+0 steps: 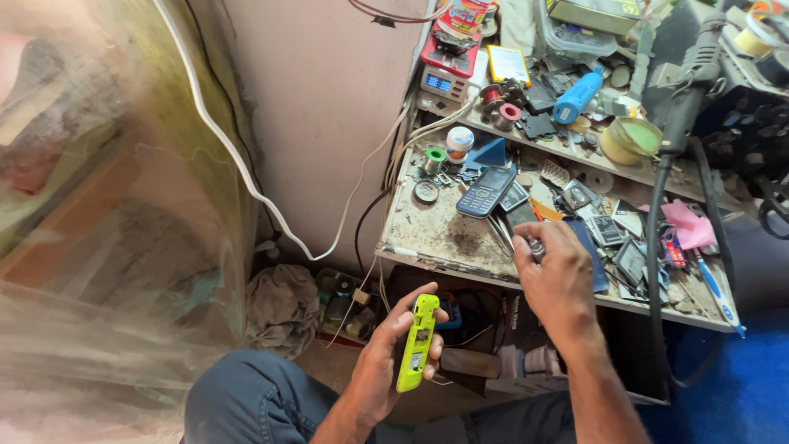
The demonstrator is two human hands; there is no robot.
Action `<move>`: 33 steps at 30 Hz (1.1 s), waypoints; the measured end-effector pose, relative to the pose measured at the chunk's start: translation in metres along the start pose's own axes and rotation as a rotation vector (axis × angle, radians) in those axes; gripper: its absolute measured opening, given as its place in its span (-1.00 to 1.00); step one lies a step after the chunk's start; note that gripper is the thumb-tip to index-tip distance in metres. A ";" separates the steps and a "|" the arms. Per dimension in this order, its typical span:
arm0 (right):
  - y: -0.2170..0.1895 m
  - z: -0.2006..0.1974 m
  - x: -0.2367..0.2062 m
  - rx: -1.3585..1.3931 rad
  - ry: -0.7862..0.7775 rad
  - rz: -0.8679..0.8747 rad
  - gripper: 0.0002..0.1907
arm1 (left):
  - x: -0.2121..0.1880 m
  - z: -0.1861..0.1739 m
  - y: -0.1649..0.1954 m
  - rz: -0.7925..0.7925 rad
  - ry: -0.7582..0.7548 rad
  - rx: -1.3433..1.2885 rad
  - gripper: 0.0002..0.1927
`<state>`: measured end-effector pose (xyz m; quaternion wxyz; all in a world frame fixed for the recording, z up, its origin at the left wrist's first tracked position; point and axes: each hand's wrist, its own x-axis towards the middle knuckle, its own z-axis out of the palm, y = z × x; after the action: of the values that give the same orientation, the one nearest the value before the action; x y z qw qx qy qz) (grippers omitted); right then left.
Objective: The person disassembles a yellow mobile phone by unscrewing the back cover, removing the battery, and prying open the casing to separate the front and back halves. They then clean the internal circuit board with a toothbrush and place the components on the workbench.
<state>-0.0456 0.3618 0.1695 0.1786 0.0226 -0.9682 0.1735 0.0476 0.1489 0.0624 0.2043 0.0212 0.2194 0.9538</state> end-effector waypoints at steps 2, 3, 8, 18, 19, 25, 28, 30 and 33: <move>0.012 -0.011 0.002 0.144 -0.030 0.123 -0.59 | 0.002 0.000 -0.001 0.010 0.001 0.010 -0.37; 0.019 -0.018 0.003 0.182 -0.012 0.101 -0.56 | 0.003 -0.001 -0.001 0.019 0.006 0.012 -0.38; 0.048 -0.036 0.007 0.050 0.020 0.096 -0.55 | 0.006 -0.004 -0.005 0.059 0.020 0.006 -0.43; 0.044 0.015 0.011 -0.131 0.053 -0.003 -0.75 | 0.009 -0.023 -0.013 0.112 0.068 0.054 -0.58; 0.043 0.016 0.010 -0.150 0.088 -0.062 -0.77 | 0.010 -0.026 -0.014 0.114 0.083 0.071 -0.60; 0.017 0.007 -0.005 -0.129 0.276 -0.235 -0.72 | 0.014 -0.045 -0.021 0.142 0.168 0.078 -0.59; -0.004 0.002 -0.031 -0.025 0.377 -0.302 -0.76 | 0.015 -0.051 -0.025 0.174 0.171 0.130 -0.54; -0.017 0.004 -0.057 0.069 0.392 -0.323 -0.79 | 0.016 -0.055 -0.028 0.202 0.154 0.158 -0.53; -0.025 0.017 -0.103 0.236 0.200 -0.223 -0.82 | 0.015 -0.059 -0.032 0.227 0.169 0.174 -0.53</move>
<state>0.0472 0.3300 0.1263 0.2881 0.1330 -0.9101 0.2665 0.0383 0.1563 -0.0055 0.0734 -0.0167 0.3138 0.9465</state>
